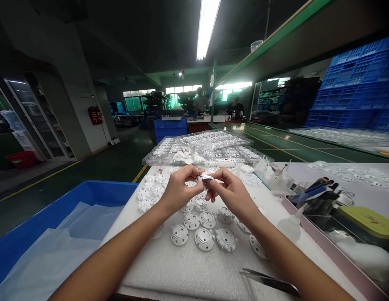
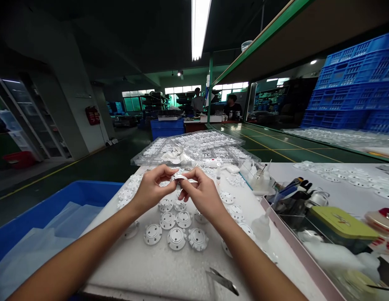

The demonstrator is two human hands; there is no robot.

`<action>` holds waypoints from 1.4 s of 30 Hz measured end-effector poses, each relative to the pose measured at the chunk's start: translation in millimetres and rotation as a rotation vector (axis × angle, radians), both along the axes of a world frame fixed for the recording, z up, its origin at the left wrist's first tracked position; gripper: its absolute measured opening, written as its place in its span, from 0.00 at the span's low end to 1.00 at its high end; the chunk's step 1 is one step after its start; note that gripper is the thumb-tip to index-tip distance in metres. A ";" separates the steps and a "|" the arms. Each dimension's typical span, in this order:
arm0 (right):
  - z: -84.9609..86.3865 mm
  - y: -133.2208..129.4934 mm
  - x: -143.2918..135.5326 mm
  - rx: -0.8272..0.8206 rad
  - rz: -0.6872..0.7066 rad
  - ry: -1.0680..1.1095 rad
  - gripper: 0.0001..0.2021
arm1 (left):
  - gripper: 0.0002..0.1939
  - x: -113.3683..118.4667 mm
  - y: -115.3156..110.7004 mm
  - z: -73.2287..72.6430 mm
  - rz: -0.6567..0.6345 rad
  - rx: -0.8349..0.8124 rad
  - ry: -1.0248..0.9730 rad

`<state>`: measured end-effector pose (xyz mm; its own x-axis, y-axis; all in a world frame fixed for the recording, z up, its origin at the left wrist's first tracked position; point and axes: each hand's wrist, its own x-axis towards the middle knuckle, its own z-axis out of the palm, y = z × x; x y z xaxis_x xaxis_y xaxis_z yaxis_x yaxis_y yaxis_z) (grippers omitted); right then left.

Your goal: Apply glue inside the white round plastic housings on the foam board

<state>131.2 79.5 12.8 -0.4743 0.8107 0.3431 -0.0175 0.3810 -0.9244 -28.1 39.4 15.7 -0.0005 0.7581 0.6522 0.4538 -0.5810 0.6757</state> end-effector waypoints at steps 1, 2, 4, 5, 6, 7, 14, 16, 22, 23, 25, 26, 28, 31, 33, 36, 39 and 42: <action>-0.9 -0.5 -0.5 0.033 -0.027 -0.043 0.12 | 0.03 -0.4 0.2 -0.6 0.003 -0.005 0.000; -1.8 -0.5 -1.1 0.085 -0.061 -0.097 0.12 | 0.03 -0.6 0.3 -1.3 0.014 -0.003 0.007; -1.4 0.8 -1.3 0.212 -0.133 -0.199 0.10 | 0.03 -0.8 0.1 -2.3 0.058 0.014 0.049; 0.9 1.6 0.2 0.270 -0.158 -0.235 0.09 | 0.03 -0.9 -0.2 -2.5 0.086 0.027 0.082; 5.1 1.9 3.6 0.325 -0.168 -0.264 0.09 | 0.03 -1.2 -0.5 -2.3 0.111 0.039 0.109; 11.0 1.0 9.2 0.367 -0.168 -0.292 0.09 | 0.03 -1.6 -0.8 -1.7 0.125 0.045 0.123; 35.3 -56.5 93.9 0.440 -0.752 0.022 0.14 | 0.06 -5.6 -0.2 2.3 0.062 -0.154 -0.169; 14.8 -73.0 111.7 0.374 -1.082 0.007 0.17 | 0.06 -3.1 0.1 0.2 -0.014 -0.240 -0.286; -57.9 -52.9 127.3 0.309 -1.135 -0.590 0.29 | 0.07 14.2 -2.2 -9.0 -0.169 -0.467 -0.548; -63.2 -45.6 128.4 0.323 -1.111 -0.636 0.27 | 0.08 16.7 -2.6 -10.3 -0.176 -0.503 -0.567; -66.3 -35.3 130.4 0.310 -1.042 -0.714 0.21 | 0.08 20.3 -3.0 -12.2 -0.188 -0.566 -0.592; -64.5 -33.2 130.9 0.277 -1.013 -0.728 0.19 | 0.08 21.4 -3.1 -12.8 -0.197 -0.595 -0.603; -55.6 -34.8 128.7 0.203 -0.997 -0.641 0.18 | 0.07 22.1 -3.4 -12.9 -0.210 -0.651 -0.633; -32.0 -45.2 112.8 0.189 -0.916 -0.214 0.19 | 0.07 20.9 -4.2 -12.2 -0.247 -0.714 -0.652; -12.0 -51.6 94.7 0.243 -0.807 0.010 0.19 | 0.08 19.3 -4.3 -12.5 -0.276 -0.733 -0.646; 18.5 -54.4 66.2 0.356 -0.750 0.060 0.18 | 0.07 17.6 -3.6 -14.2 -0.304 -0.760 -0.677; 40.2 -49.9 45.8 0.408 -0.598 0.168 0.17 | 0.05 17.8 -2.8 -14.1 -0.321 -0.797 -0.742; 44.7 -43.5 35.4 0.436 -0.493 0.355 0.15 | 0.04 18.8 -3.0 -11.2 -0.323 -0.837 -0.783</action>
